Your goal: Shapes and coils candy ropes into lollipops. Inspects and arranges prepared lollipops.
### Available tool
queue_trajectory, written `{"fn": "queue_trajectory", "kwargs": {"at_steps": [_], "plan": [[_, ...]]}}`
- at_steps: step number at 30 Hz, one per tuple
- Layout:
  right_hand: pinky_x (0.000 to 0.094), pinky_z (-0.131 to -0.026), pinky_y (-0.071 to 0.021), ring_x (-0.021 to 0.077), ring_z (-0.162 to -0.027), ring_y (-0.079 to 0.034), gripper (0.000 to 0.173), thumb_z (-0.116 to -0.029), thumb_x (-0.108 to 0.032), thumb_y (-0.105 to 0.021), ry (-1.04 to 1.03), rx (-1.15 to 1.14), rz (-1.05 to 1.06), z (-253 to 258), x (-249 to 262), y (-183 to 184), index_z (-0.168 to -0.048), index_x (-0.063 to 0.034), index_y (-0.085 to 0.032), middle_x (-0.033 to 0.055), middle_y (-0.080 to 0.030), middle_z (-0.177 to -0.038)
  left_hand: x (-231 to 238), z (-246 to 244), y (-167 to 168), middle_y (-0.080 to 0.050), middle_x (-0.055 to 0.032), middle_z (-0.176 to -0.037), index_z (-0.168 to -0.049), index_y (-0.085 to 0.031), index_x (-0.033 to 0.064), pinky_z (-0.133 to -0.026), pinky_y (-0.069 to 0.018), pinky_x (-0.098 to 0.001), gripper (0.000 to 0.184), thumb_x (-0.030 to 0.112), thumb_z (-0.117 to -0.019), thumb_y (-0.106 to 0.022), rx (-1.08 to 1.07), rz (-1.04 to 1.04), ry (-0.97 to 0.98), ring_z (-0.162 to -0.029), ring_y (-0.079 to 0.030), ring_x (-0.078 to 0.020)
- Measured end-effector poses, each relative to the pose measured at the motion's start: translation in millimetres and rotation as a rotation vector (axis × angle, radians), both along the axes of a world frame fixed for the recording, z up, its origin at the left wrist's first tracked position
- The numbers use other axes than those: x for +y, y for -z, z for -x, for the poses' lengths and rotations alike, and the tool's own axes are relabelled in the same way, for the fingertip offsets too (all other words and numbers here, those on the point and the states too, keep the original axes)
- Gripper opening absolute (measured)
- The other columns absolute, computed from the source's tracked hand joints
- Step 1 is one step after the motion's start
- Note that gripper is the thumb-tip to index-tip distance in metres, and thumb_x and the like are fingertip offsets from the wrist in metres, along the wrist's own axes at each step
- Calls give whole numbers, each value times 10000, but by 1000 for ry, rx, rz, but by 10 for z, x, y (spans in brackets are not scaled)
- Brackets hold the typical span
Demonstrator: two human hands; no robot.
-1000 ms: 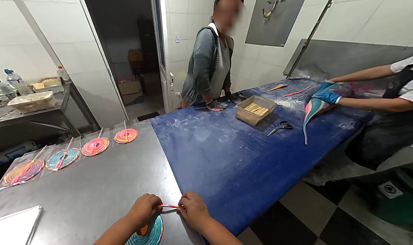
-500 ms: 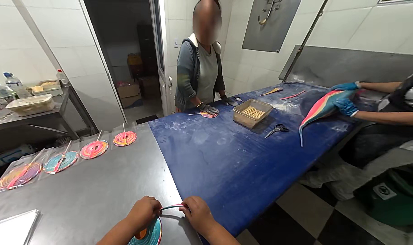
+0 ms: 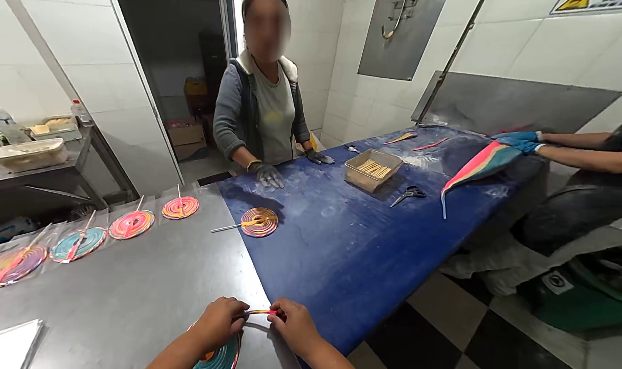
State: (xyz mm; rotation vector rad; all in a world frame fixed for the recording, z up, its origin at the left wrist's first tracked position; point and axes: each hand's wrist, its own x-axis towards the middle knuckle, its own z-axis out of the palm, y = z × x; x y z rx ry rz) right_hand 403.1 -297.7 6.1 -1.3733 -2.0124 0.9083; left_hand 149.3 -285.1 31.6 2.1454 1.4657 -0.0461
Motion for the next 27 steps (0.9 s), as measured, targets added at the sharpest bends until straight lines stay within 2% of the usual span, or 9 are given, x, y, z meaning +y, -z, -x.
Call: {"fn": "queue_trajectory", "kwargs": {"at_steps": [4, 9, 11, 13, 15, 17, 21, 24, 27], "plan": [[369, -825, -591, 187, -843, -721, 249, -986, -305, -660, 3, -25, -237, -30, -17, 56, -1052, -78, -739, 65, -746, -888, 1, -84, 11, -727, -71, -1200, -1203, -738, 158, -1068, -476, -495, 341, 384, -1053, -531, -29, -20, 39, -1200, -647, -257], [393, -782, -613, 214, -878, -736, 454, -1072, -459, -471, -11, -259, -448, -106, 8, 113, -946, -101, -721, 61, -736, -870, 15, -100, 3, -725, -78, -1195, -1195, -739, 162, -1055, -486, -494, 303, 343, -1050, -544, -43, -6, 73, -1193, -651, -256], [417, -700, -596, 240, -789, -723, 563, -1092, -489, -377, -1, -313, -407, -100, 7, 103, -851, -82, -683, 84, -687, -761, 15, -97, 11, -724, -83, -1194, -1196, -737, 156, -1044, -493, -510, 308, 341, -1054, -536, -53, -13, 78, -1189, -656, -262], [457, -729, -576, 272, -822, -716, 639, -1094, -533, -308, -12, -327, -213, -97, 4, 13, -878, -56, -673, 120, -681, -787, 17, -110, 19, -723, -84, -1193, -1198, -735, 154, -1047, -494, -512, 303, 324, -1053, -531, -54, -16, 79, -1185, -657, -262], [463, -861, -571, 256, -934, -716, 569, -1053, -560, -440, -23, -223, -9, -126, 6, -94, -1098, -70, -725, 110, -735, -944, 13, -127, 17, -718, -91, -1210, -1211, -729, 145, -1060, -486, -513, 308, 308, -1061, -515, -58, -10, 81, -1202, -650, -269], [411, -927, -566, 199, -959, -710, 463, -991, -457, -636, -56, -123, 20, -164, 5, -106, -1310, -123, -677, 49, -755, -1017, -1, -138, 8, -720, -92, -1214, -1225, -728, 149, -1065, -487, -509, 311, 302, -1066, -508, -63, -17, 71, -1204, -652, -269], [366, -907, -576, 175, -963, -720, 228, -1003, -324, -627, -72, -149, -377, -200, -14, 69, -1056, -150, -766, -5, -772, -963, -15, -111, 9, -696, -112, -1275, -1324, -683, 137, -1093, -474, -484, 355, 313, -1069, -509, -84, -46, 55, -1233, -637, -277], [401, -953, -556, 208, -1043, -708, 284, -1020, -368, -582, -108, -293, -341, -290, -4, 29, -1062, -151, -761, 14, -771, -1021, -79, 48, -149, -664, -136, -1347, -1414, -611, 99, -1114, -471, -491, 410, 314, -1094, -471, -66, -129, 18, -1267, -631, -293], [439, -968, -545, 240, -1109, -675, 341, -986, -449, -617, -131, -356, -290, -375, 10, 84, -1132, -175, -757, 32, -750, -1105, -244, 302, -292, -754, -100, -1130, -1303, -677, 107, -994, -553, -495, 323, 184, -1077, -459, -35, -403, 48, -1073, -725, -275]]}}
